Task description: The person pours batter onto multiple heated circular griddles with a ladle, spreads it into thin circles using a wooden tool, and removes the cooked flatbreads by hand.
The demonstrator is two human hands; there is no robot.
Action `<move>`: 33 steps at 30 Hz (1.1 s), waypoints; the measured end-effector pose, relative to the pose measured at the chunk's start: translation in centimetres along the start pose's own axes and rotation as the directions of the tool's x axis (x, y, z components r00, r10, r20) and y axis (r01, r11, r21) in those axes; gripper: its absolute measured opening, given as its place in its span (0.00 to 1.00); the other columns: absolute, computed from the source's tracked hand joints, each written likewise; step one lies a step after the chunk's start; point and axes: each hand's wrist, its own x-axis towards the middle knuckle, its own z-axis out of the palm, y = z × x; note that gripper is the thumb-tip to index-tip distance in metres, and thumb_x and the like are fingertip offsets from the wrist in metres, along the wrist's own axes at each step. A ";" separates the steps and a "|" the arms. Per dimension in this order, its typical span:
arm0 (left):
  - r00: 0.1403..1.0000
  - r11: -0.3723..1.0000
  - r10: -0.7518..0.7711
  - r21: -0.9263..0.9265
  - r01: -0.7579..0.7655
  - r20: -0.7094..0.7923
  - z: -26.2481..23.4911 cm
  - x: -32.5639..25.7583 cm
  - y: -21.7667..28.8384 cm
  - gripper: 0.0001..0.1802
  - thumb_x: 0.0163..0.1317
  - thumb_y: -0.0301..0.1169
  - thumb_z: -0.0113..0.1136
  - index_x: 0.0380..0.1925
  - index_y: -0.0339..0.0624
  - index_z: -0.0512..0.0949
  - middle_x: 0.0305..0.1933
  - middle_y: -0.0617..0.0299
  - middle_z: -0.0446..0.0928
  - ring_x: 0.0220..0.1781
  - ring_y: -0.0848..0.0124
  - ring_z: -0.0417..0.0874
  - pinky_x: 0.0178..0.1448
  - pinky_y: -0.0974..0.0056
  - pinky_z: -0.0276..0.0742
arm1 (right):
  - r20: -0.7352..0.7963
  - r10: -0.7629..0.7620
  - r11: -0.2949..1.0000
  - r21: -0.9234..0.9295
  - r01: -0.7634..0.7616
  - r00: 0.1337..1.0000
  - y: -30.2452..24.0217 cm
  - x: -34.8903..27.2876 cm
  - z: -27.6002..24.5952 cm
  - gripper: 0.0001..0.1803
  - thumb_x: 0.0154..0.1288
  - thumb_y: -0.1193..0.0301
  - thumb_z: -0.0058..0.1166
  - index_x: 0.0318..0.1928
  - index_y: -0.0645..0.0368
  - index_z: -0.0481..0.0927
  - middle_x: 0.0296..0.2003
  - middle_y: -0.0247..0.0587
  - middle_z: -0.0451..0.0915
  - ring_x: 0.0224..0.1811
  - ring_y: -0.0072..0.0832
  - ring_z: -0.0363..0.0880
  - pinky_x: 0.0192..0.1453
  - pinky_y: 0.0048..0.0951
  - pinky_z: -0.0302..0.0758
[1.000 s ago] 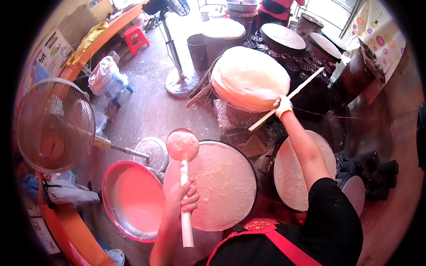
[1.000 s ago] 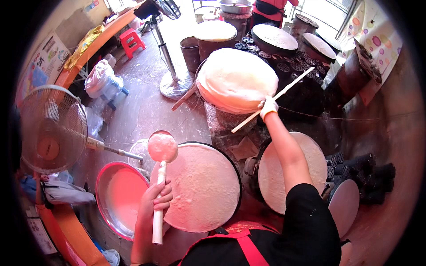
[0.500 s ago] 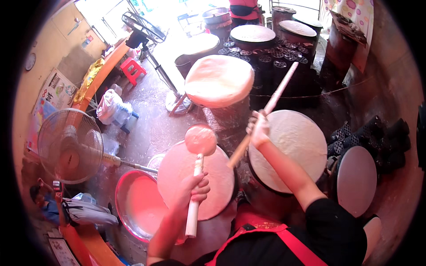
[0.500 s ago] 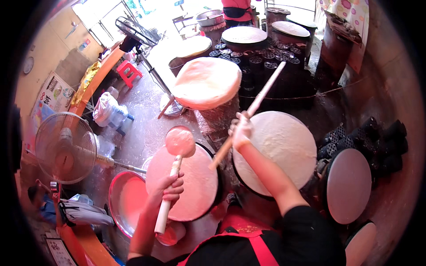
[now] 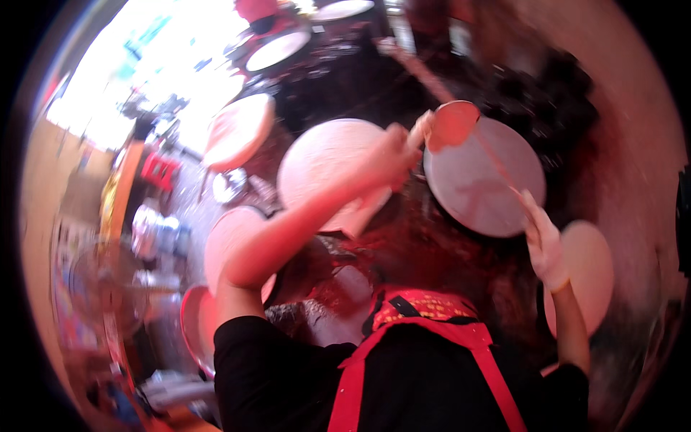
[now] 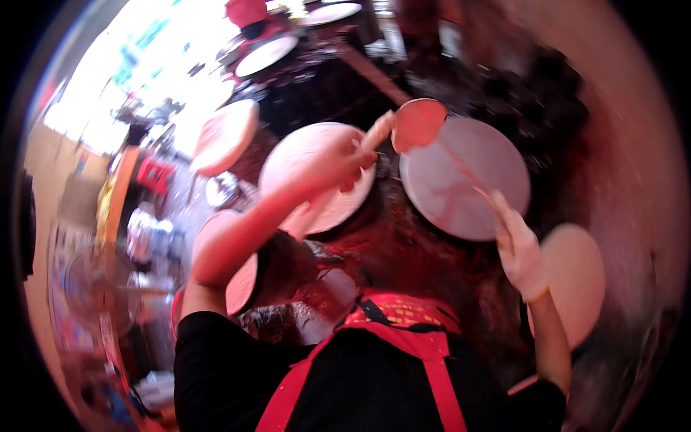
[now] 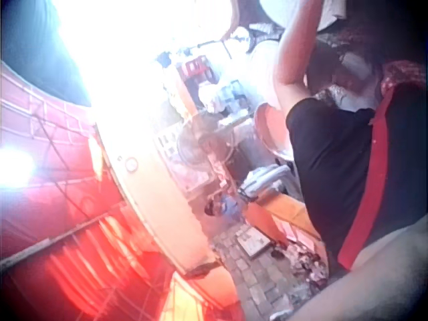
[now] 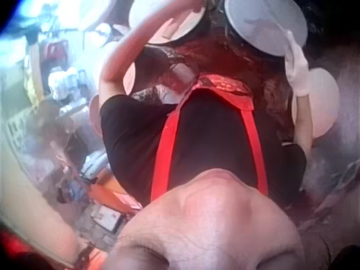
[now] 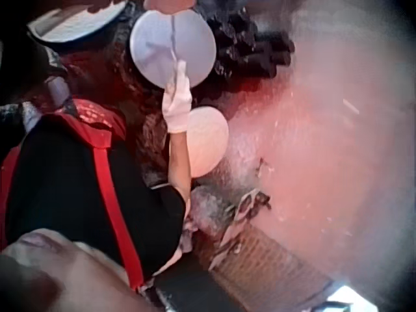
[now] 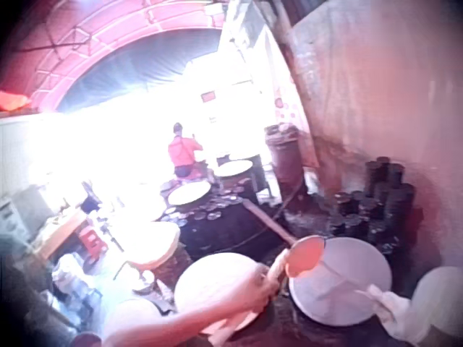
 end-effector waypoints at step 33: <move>0.947 0.827 0.254 -0.465 -0.317 -0.195 15.3 13.7 0.6 0.16 0.68 0.36 0.52 0.44 0.31 0.76 0.32 0.61 0.77 0.23 0.80 0.72 0.27 0.73 0.69 | 0.022 0.922 0.025 0.993 -0.115 0.386 12.6 -5.5 11.5 0.22 0.70 0.65 0.48 0.64 0.40 0.70 0.13 0.26 0.62 0.05 0.17 0.53 0.08 0.22 0.50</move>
